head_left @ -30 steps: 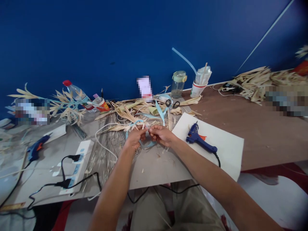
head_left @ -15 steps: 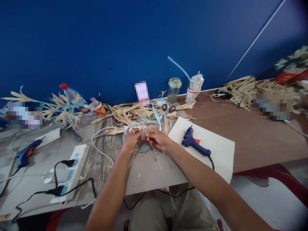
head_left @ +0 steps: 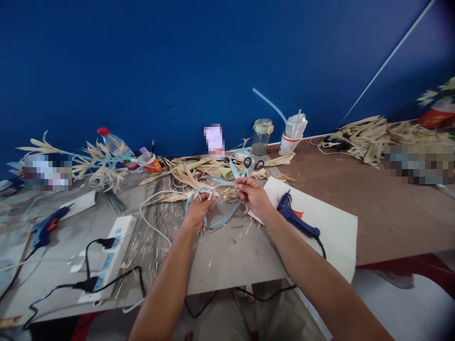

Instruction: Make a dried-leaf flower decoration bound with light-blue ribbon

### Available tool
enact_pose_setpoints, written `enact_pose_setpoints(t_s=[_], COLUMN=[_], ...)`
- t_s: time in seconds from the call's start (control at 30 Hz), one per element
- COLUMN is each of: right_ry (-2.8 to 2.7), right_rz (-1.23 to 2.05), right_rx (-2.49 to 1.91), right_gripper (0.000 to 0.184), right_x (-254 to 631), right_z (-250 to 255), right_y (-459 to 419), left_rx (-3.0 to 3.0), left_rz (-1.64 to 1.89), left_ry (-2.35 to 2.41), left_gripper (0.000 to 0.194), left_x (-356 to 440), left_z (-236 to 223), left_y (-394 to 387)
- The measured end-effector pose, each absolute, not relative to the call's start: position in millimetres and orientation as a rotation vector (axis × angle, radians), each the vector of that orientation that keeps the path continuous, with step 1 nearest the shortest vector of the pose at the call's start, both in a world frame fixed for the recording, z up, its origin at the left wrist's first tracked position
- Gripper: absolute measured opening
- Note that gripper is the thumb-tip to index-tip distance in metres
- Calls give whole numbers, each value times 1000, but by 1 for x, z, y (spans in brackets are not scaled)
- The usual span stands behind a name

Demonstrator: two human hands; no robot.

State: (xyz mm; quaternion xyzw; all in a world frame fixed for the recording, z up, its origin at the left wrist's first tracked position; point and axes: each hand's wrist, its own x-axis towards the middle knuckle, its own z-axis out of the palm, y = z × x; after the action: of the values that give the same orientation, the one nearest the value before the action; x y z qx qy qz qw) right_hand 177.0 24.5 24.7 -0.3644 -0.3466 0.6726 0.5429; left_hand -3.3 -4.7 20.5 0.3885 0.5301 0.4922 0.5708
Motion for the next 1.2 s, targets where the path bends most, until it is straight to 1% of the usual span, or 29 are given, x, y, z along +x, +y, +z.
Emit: enact_pose_setpoints(t_s=[0.07, 0.17, 0.4, 0.5, 0.67, 0.77, 0.87, 0.93, 1.03, 1.13, 1.2], right_ry=[-809, -785, -904, -923, -896, -1088, -1382, -1499, -1544, -1534, -1580], right_rz=[1492, 1436, 1487, 1483, 1537, 1520, 1401, 1319, 1370, 1450, 1376], right_rx=[-885, -902, -885, -864, -828, -841, -985, -1067, -1062, -1043, -1072], right_gripper=[21, 22, 19, 23, 37, 40, 42, 40, 37, 40, 42], right_x=[182, 183, 170, 168, 176, 179, 179, 179, 184, 191, 193], right_z=[23, 20, 19, 21, 27, 30, 30, 30, 31, 34, 37], right_y=[30, 32, 24, 23, 23, 21, 19, 19, 22, 24, 23], left_rx=[956, 1013, 989, 992, 980, 1055, 1164, 1250, 1399, 1532, 1604], left_rz=[1120, 1093, 1172, 1148, 1087, 1001, 891, 833, 770, 734, 721], left_ry=[1299, 1322, 1302, 1294, 1319, 1372, 1473, 1514, 1516, 1526, 1547], left_gripper=[28, 24, 17, 14, 13, 10, 9, 10, 9, 9, 10], left_x=[1, 5, 14, 19, 20, 19, 18, 18, 17, 17, 17], left_z=[18, 17, 19, 20, 16, 12, 10, 11, 11, 12, 12], left_y=[-6, -7, -10, -11, -11, -12, -13, -15, -15, -15, -15])
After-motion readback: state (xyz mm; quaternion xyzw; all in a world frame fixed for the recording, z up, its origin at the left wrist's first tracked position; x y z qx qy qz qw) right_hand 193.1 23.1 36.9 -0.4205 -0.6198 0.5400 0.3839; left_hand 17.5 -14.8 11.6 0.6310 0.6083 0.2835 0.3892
